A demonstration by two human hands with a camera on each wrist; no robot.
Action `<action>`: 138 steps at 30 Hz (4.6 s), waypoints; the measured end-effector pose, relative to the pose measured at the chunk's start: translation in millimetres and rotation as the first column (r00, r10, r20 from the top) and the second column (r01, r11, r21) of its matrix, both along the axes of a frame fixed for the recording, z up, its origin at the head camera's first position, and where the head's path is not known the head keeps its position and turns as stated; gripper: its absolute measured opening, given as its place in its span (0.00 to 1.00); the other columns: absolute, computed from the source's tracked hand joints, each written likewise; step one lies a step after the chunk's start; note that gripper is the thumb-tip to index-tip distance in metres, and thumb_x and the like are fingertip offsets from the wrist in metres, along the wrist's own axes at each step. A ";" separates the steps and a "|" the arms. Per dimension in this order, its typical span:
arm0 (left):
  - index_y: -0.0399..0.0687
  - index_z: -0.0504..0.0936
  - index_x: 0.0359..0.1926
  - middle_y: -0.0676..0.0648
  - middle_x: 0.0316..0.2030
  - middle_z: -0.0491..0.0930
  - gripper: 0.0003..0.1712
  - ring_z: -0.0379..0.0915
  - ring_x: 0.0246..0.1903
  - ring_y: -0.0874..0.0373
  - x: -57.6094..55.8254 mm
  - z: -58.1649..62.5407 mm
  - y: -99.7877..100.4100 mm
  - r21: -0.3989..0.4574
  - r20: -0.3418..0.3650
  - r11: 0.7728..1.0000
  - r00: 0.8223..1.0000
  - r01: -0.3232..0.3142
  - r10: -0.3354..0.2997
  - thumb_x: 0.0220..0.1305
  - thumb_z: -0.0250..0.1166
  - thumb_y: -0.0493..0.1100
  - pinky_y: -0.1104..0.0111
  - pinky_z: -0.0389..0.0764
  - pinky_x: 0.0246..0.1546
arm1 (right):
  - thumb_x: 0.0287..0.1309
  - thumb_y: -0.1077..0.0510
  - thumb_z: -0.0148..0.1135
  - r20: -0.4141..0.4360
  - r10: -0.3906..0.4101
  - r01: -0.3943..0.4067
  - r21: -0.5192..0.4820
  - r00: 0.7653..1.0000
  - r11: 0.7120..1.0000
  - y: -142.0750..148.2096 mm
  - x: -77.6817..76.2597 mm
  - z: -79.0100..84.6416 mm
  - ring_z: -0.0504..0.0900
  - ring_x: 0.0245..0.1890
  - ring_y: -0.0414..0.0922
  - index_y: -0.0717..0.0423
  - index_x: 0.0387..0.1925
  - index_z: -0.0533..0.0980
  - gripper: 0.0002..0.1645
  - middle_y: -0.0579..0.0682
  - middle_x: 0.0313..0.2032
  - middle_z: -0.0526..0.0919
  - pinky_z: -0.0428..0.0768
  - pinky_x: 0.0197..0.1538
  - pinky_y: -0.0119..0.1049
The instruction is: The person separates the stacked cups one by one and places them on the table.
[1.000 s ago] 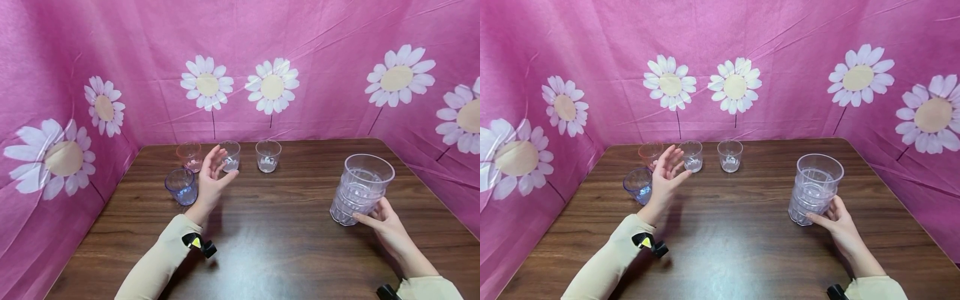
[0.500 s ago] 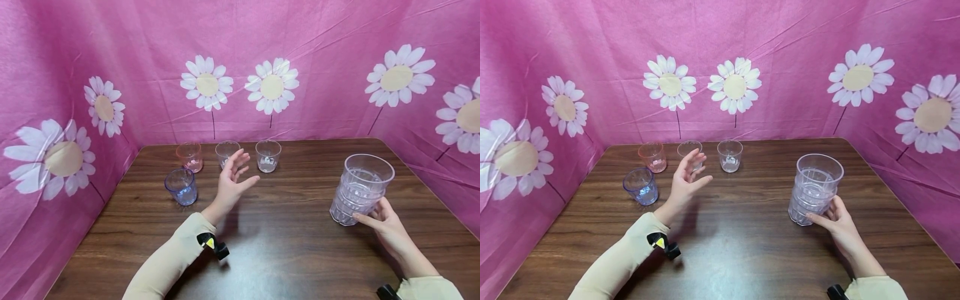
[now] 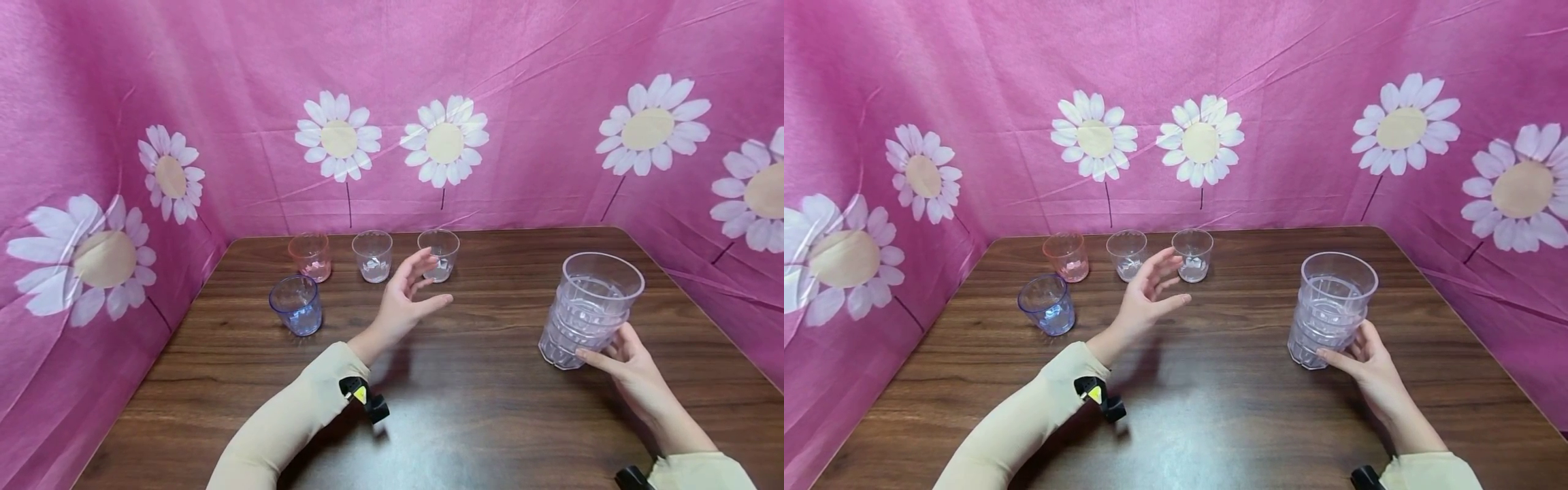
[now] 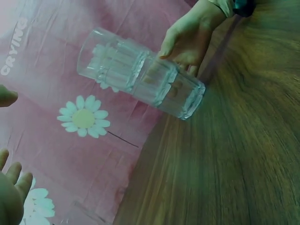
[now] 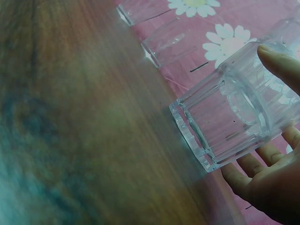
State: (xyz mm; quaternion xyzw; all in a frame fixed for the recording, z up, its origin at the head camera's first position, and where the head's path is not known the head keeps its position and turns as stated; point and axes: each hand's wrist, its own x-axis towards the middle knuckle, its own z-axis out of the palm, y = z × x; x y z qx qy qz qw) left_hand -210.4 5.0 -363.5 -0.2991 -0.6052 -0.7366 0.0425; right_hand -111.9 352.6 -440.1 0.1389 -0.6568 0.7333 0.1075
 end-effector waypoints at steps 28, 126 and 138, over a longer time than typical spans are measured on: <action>0.36 0.60 0.72 0.34 0.62 0.71 0.49 0.70 0.61 0.57 3.3 28.7 58.2 -0.076 -0.014 0.984 0.986 0.162 -0.163 0.49 0.72 0.22 0.67 0.73 0.62 | 0.56 0.86 0.50 -0.011 0.009 -0.009 0.007 1.000 1.000 0.7 -0.7 0.2 0.77 0.55 0.34 0.50 0.70 0.62 0.45 0.40 0.58 0.78 0.75 0.53 0.22; 0.49 0.61 0.74 0.60 0.65 0.71 0.56 0.65 0.59 0.78 14.2 31.2 174.0 -0.453 -0.089 0.891 0.994 0.019 -0.067 0.46 0.82 0.43 0.87 0.65 0.54 | 0.56 0.86 0.48 -0.009 0.036 -0.035 0.021 0.999 0.999 3.8 -1.9 -2.4 0.77 0.56 0.32 0.47 0.71 0.60 0.47 0.39 0.59 0.77 0.75 0.52 0.22; 0.50 0.61 0.74 0.64 0.64 0.71 0.57 0.65 0.58 0.81 17.9 41.1 170.0 -0.401 -0.084 0.916 0.995 0.018 -0.056 0.45 0.82 0.42 0.86 0.65 0.55 | 0.57 0.85 0.49 0.010 0.026 -0.026 0.029 1.000 0.999 5.1 -1.7 -2.4 0.77 0.56 0.32 0.47 0.71 0.61 0.46 0.38 0.58 0.78 0.75 0.52 0.21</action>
